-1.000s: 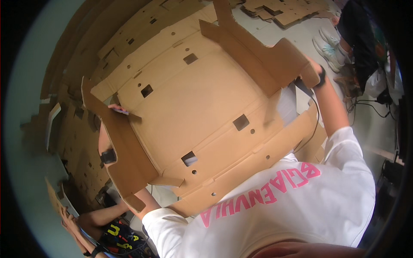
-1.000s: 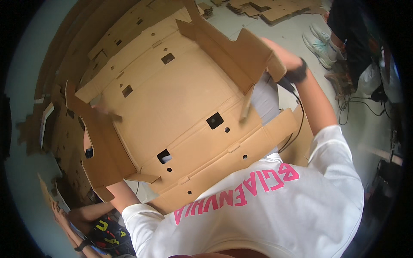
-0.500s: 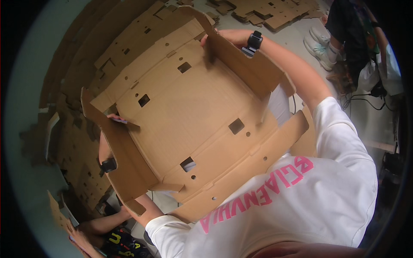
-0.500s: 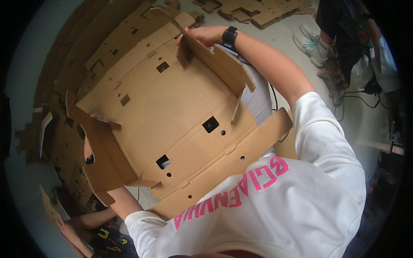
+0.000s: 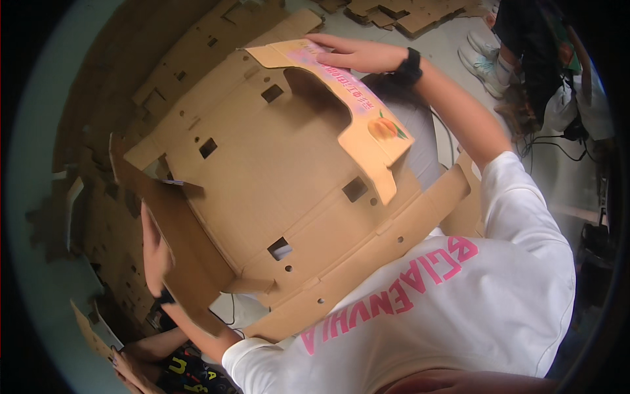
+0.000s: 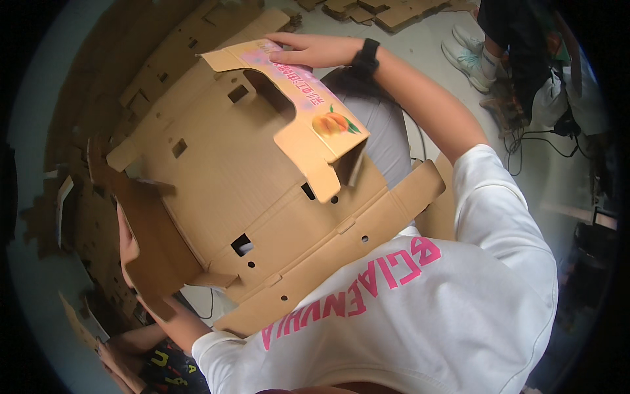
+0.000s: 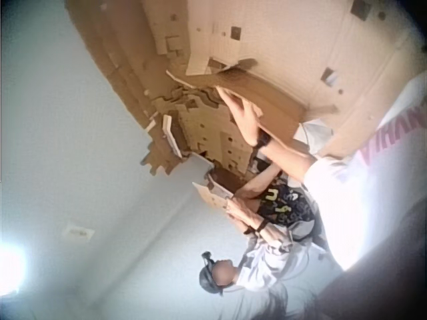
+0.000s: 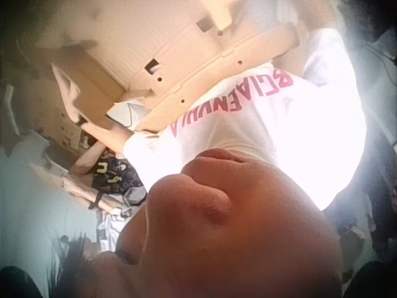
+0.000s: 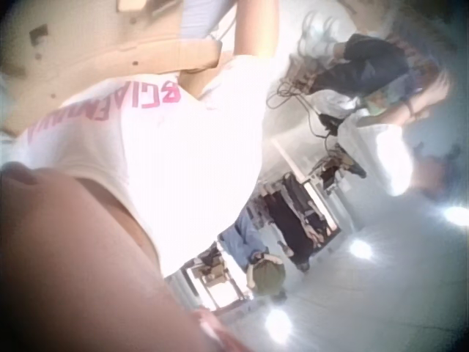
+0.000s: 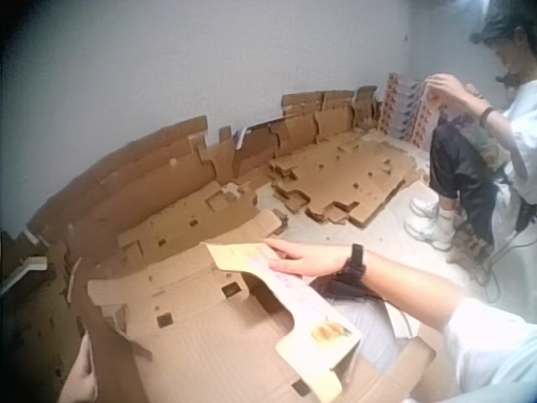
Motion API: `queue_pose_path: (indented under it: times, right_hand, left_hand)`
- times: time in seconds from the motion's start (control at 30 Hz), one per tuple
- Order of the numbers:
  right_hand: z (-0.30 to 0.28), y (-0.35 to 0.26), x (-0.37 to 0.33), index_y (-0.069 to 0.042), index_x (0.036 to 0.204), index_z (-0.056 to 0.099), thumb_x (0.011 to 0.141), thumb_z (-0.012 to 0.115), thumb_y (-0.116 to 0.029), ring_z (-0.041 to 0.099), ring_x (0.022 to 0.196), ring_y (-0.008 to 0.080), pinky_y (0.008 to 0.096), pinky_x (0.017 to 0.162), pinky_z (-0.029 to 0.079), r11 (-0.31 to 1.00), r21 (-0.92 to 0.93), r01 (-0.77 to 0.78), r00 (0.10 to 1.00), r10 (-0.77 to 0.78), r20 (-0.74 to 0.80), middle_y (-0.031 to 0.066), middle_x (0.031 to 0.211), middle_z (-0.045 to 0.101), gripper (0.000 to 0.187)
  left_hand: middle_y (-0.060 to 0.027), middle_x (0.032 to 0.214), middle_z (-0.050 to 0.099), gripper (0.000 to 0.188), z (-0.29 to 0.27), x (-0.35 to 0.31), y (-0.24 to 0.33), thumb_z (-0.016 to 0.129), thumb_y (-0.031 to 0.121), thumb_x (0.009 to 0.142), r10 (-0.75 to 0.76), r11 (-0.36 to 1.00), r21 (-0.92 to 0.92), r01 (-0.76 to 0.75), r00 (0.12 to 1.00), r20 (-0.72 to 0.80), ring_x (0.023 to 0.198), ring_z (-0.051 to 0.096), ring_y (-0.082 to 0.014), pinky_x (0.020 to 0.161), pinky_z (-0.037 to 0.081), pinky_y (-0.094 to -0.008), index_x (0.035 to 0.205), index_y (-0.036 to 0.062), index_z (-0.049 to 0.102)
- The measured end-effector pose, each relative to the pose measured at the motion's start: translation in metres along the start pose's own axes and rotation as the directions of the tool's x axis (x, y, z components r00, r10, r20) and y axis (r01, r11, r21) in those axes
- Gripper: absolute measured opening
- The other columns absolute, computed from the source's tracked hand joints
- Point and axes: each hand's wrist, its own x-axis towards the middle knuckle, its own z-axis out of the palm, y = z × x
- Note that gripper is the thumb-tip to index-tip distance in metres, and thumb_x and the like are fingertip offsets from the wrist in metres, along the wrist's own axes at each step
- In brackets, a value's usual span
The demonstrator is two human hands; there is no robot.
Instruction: Assembling flat-packed cardboard produce trays by folding and interlocking tabs.
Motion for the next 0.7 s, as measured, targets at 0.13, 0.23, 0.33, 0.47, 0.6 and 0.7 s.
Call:
queue_pose_path:
  times: [0.13, 0.23, 0.33, 0.47, 0.6, 0.7]
  right_hand:
    - [0.008, -0.022, -0.036, -0.010, 0.161, 0.029, 0.106, 0.050, -0.041, 0.039, 0.144, 0.0252, 0.0374, 0.115, 0.034, 0.971, -0.142, 0.194, 0.979, -0.201, -0.037, 0.0139, 0.161, 0.035, 0.066]
    - [0.010, -0.036, -0.070, -0.010, 0.161, 0.030, 0.103, 0.055, -0.040, 0.037, 0.146, 0.0310, 0.0389, 0.117, 0.033, 0.887, -0.324, 0.330, 0.940, -0.339, 0.031, 0.0172, 0.164, 0.027, 0.070]
    - [0.005, -0.049, -0.114, -0.013, 0.161, 0.031, 0.079, 0.077, -0.063, 0.031, 0.150, 0.0356, 0.0465, 0.112, 0.041, 0.990, -0.026, 0.141, 0.982, -0.137, 0.132, 0.0179, 0.168, 0.016, 0.106]
    - [0.008, -0.058, -0.139, -0.013, 0.161, 0.030, 0.054, 0.088, -0.071, 0.029, 0.151, 0.0376, 0.0469, 0.109, 0.045, 0.962, -0.027, 0.272, 0.928, -0.255, 0.272, 0.0172, 0.171, 0.008, 0.134]
    - [0.031, -0.055, -0.145, -0.015, 0.157, 0.039, 0.071, 0.087, -0.036, 0.045, 0.139, 0.0412, 0.0423, 0.104, 0.048, 0.892, -0.359, 0.274, 0.961, -0.271, 0.059, 0.0186, 0.167, 0.022, 0.100]
    - [0.044, -0.051, -0.142, -0.019, 0.151, 0.048, 0.080, 0.077, -0.009, 0.058, 0.124, 0.0417, 0.0425, 0.098, 0.052, 0.849, -0.443, 0.286, 0.924, -0.367, -0.107, 0.0195, 0.160, 0.038, 0.076]
  left_hand:
    - [-0.0050, 0.118, 0.062, 0.065, 0.036, -0.062, 0.011, 0.061, 0.025, 0.101, -0.131, 0.924, -0.380, 0.038, 0.966, -0.222, 0.115, 0.058, -0.0190, 0.100, 0.047, -0.0299, 0.157, 0.0041, 0.036]
    - [-0.0137, 0.154, 0.042, 0.111, 0.038, -0.089, 0.022, 0.087, 0.043, 0.075, -0.029, 0.992, 0.119, 0.031, 0.999, -0.014, 0.134, 0.047, -0.0272, 0.111, 0.038, -0.0351, 0.158, -0.0003, 0.027]
    - [-0.0121, 0.100, 0.067, 0.081, 0.031, -0.120, 0.033, 0.098, 0.048, 0.050, -0.115, 0.686, 0.723, -0.085, 0.968, 0.224, 0.088, 0.062, -0.0326, 0.082, 0.051, -0.0417, 0.106, -0.0017, 0.068]
    - [-0.0135, 0.098, 0.070, 0.072, 0.054, -0.136, 0.019, 0.099, 0.034, 0.055, -0.253, 0.627, 0.739, 0.245, 0.962, -0.104, 0.087, 0.066, -0.0317, 0.080, 0.052, -0.0410, 0.108, -0.0019, 0.067]
    - [-0.0177, 0.113, 0.070, 0.067, 0.074, -0.128, 0.012, 0.092, 0.024, 0.075, 0.171, 0.655, 0.755, 0.030, 0.967, -0.187, 0.098, 0.068, -0.0305, 0.091, 0.053, -0.0381, 0.126, -0.0053, 0.061]
    - [-0.0200, 0.117, 0.069, 0.062, 0.086, -0.118, 0.013, 0.088, 0.022, 0.081, 0.215, 0.735, 0.676, 0.052, 0.928, -0.306, 0.101, 0.069, -0.0303, 0.095, 0.052, -0.0372, 0.128, -0.0074, 0.059]
